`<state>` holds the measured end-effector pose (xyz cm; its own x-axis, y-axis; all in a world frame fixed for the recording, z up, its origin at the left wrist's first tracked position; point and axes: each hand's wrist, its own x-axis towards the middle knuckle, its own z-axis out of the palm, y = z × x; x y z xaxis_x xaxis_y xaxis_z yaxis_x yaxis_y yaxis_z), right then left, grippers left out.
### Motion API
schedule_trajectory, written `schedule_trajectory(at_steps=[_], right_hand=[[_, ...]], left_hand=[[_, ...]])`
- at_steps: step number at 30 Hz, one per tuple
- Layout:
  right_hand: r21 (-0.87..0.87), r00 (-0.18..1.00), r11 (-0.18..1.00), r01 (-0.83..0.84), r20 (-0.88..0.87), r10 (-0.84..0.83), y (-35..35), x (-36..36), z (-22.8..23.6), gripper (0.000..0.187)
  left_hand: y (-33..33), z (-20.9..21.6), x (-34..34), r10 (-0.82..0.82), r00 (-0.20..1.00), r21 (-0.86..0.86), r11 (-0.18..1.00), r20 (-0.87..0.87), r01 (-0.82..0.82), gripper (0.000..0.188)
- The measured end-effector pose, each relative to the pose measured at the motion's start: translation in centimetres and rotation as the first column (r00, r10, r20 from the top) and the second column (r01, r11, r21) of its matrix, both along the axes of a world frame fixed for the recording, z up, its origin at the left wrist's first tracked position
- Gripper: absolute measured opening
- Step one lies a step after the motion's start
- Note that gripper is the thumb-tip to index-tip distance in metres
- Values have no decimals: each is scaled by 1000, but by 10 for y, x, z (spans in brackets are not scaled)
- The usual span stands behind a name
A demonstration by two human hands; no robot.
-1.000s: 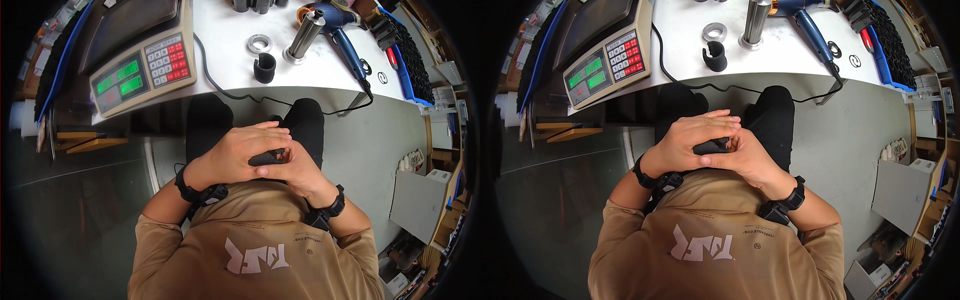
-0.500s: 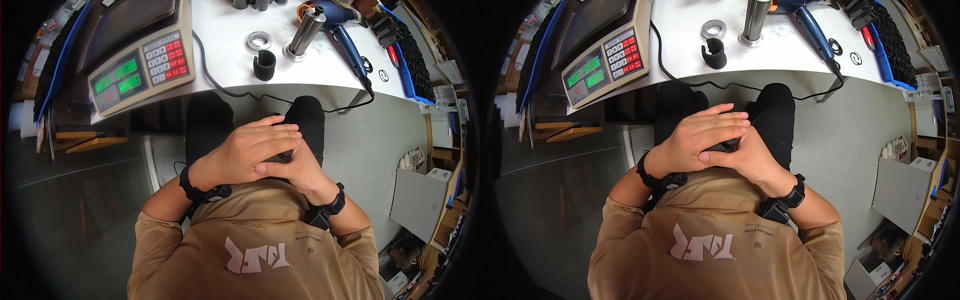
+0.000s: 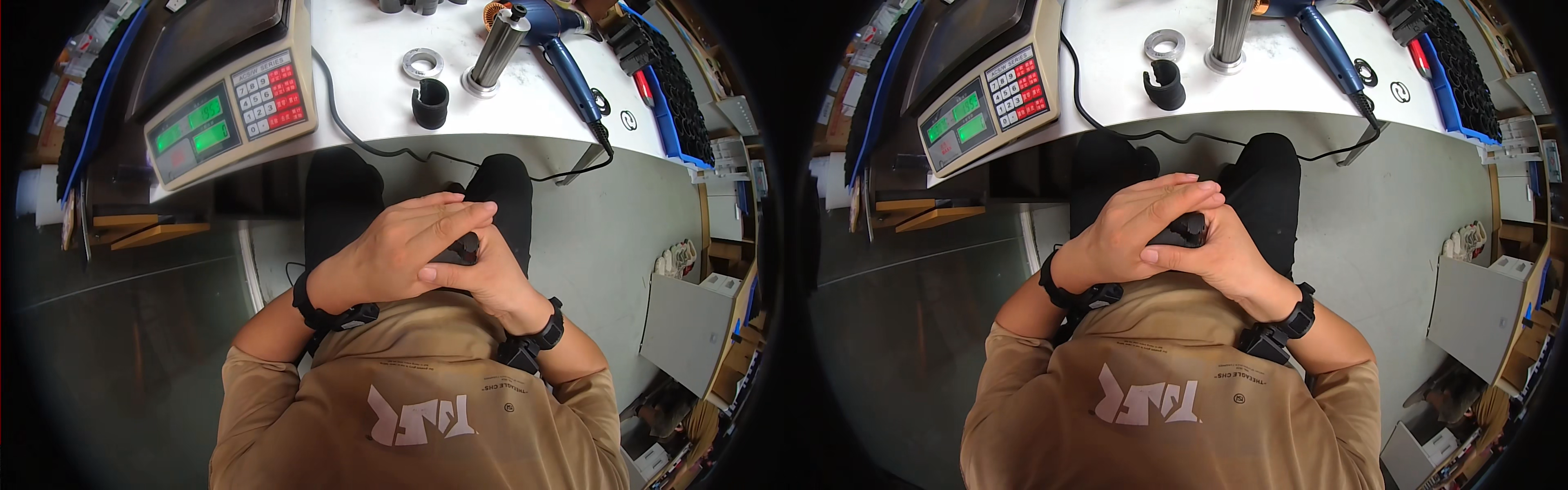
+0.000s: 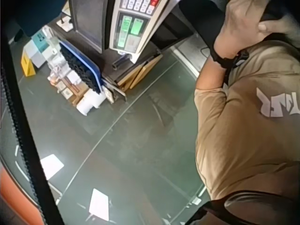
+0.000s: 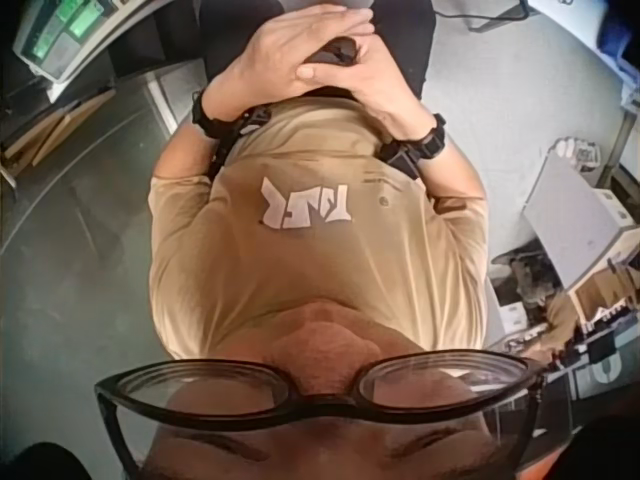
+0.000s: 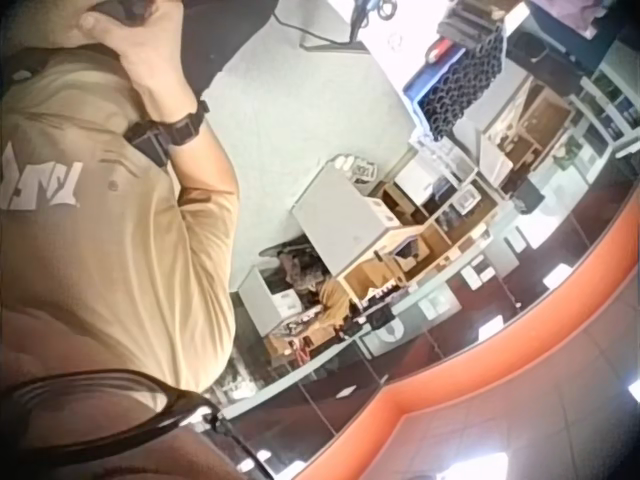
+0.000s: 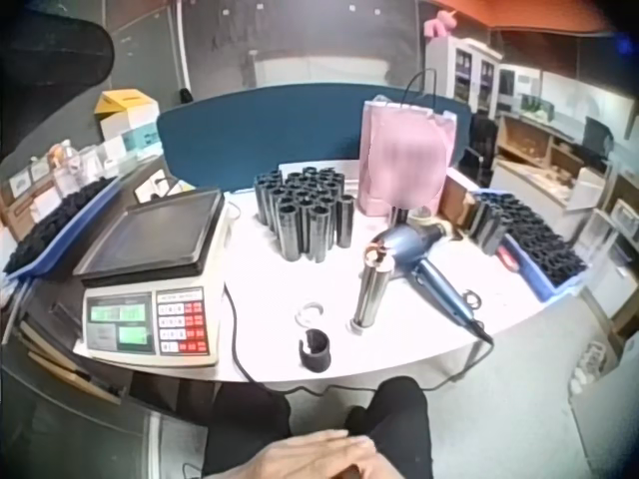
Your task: Assembling internal components of a hairdryer, including the motor and wiring, and using a scale for quality control.
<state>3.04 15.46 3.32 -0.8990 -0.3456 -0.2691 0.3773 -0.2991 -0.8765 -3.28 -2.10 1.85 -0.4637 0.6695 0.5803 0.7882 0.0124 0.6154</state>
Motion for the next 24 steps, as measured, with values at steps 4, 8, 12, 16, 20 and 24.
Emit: schedule_trajectory(at_steps=[4,8,12,16,20,24], right_hand=[[-45,1000,999,15,-8,-15,2,3,-5,41],[-43,1000,999,-12,-20,11,7,4,-2,43],[-37,999,999,-9,-47,8,10,7,5,45],[31,982,998,47,-183,-41,14,10,4,45],[181,943,981,66,-333,-2,18,10,5,46],[252,917,963,93,-399,16,20,9,6,48]], left_hand=[[5,-5,0,-24,999,87,996,47,20,79],[2,0,2,-16,993,78,997,115,7,84],[-15,5,6,8,988,74,997,155,-20,80],[-19,-1,11,44,991,154,986,127,-64,66],[-23,1,14,75,997,103,992,24,-77,61],[-23,3,16,91,996,72,993,-6,-90,55]])
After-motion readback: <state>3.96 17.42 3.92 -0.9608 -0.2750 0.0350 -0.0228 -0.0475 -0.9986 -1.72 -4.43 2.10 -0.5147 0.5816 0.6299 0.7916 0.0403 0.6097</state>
